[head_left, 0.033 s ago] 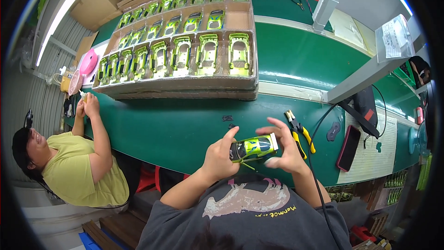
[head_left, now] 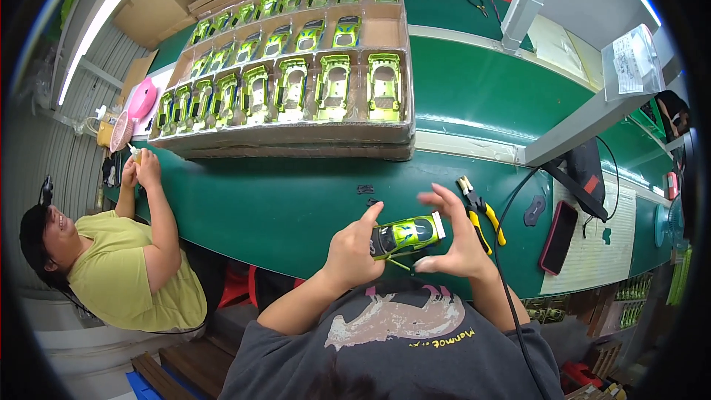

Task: The person assembles small black plastic components onto a green toy car shell by hand at a production line workbench.

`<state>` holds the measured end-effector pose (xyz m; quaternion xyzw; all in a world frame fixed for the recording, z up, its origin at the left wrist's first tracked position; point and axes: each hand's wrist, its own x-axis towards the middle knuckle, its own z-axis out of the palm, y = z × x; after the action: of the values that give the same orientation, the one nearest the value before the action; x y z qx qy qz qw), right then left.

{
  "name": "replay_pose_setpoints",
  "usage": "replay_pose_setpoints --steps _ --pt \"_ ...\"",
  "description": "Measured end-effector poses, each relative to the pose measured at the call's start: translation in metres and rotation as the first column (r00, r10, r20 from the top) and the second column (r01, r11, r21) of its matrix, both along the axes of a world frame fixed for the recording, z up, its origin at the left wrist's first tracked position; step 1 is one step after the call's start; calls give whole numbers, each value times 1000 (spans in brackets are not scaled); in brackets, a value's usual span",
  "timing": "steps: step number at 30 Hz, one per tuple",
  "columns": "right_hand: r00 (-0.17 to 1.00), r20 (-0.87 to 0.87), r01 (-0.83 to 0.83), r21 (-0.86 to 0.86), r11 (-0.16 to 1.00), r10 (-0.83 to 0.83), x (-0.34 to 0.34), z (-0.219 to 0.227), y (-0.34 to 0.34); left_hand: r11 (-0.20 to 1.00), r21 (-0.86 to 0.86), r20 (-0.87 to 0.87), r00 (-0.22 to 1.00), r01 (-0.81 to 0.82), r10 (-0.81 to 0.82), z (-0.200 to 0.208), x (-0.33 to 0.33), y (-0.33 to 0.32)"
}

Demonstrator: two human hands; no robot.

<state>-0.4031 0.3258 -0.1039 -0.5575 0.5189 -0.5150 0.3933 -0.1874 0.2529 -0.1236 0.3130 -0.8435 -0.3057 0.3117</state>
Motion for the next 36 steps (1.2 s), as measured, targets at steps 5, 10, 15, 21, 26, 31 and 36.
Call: replay_pose_setpoints --steps 5,10,15,21,26,31,36 --pt "647 -725 -275 68 959 237 6 26 -13 976 -203 186 982 82 -44 3 -2 1" --pt "686 -638 -325 160 932 349 12 20 -7 971 -223 183 982 87 -46 4 -1 5" --pt "681 -687 -231 129 964 255 24 11 -4 974 -225 185 983 40 3 3 0 7" --pt "691 -675 -227 138 964 259 24 12 0 975 -217 207 978 56 -10 2 -1 9" --pt "686 -684 -254 95 963 248 25 3 -5 979 -198 255 967 51 1 4 3 10" --pt "685 -661 -344 75 936 305 27 0 -11 997 -75 180 984 6 8 2 12 21" --pt "671 -720 -243 8 970 174 21 -1 11 989 -12 195 971 147 -142 7 2 22"
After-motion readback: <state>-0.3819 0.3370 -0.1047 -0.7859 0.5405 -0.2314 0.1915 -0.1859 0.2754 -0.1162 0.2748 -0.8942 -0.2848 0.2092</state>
